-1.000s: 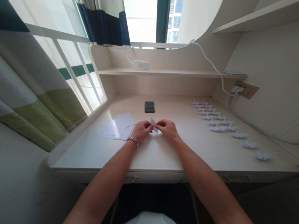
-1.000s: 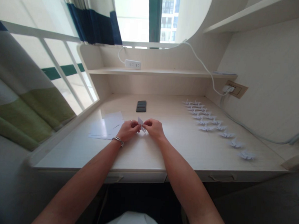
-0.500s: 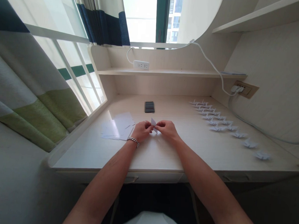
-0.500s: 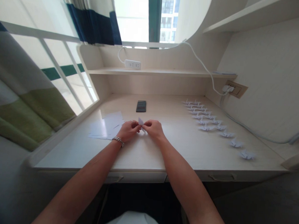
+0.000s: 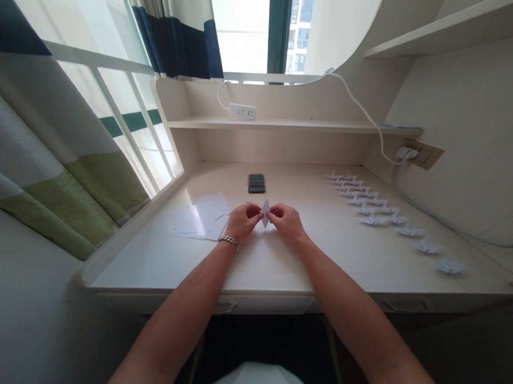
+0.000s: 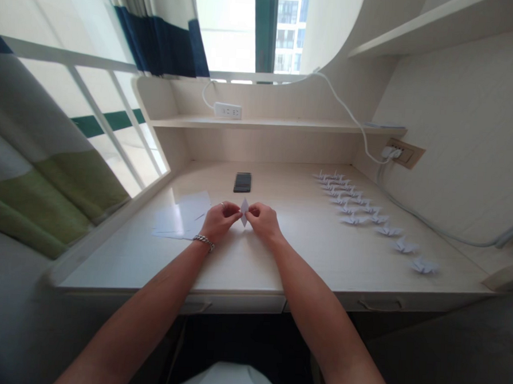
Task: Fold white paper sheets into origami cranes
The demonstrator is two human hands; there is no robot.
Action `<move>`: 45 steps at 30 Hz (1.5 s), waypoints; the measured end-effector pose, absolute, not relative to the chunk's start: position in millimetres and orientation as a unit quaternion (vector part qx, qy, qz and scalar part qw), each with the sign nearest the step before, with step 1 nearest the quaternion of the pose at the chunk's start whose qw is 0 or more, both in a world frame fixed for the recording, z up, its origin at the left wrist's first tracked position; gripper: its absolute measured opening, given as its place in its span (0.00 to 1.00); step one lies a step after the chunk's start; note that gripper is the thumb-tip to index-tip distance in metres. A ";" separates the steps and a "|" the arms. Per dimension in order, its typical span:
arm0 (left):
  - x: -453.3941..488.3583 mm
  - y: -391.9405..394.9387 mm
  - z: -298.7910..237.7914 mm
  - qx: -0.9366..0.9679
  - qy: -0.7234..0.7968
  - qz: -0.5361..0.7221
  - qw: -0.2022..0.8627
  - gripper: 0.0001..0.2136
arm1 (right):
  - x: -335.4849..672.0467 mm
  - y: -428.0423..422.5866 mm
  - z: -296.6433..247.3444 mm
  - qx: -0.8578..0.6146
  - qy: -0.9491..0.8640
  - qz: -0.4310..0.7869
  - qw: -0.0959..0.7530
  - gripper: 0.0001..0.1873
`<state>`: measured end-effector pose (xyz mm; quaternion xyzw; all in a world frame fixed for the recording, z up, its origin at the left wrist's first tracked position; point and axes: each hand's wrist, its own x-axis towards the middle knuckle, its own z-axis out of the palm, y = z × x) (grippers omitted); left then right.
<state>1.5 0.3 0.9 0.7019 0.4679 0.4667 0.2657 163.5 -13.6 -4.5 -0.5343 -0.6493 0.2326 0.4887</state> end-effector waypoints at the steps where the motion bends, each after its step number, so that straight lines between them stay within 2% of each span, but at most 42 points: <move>1: 1.4 0.7 0.6 0.701 0.466 0.470 0.266 0.07 | 163.3 -13.8 -4.6 -0.532 -0.651 0.231 0.490 0.07; 10: 1.6 2.1 -1.3 0.697 0.456 0.485 0.264 0.09 | 162.2 -14.2 -5.4 -0.527 -0.662 0.220 0.485 0.07; 19: 2.2 -1.9 2.7 0.713 0.479 0.454 0.236 0.06 | 162.1 -15.0 -3.7 -0.534 -0.663 0.205 0.482 0.06; 28: 6.7 -9.0 7.9 0.731 0.508 0.421 0.175 0.04 | 158.7 -18.0 -1.3 -0.544 -0.662 0.191 0.479 0.05; 36: 10.7 -10.7 6.4 0.733 0.503 0.441 0.124 0.05 | 155.9 -18.9 -2.5 -0.530 -0.651 0.181 0.513 0.07; 45: 14.1 -8.3 0.1 0.745 0.476 0.463 0.063 0.06 | 154.4 -17.1 -6.4 -0.488 -0.641 0.225 0.547 0.11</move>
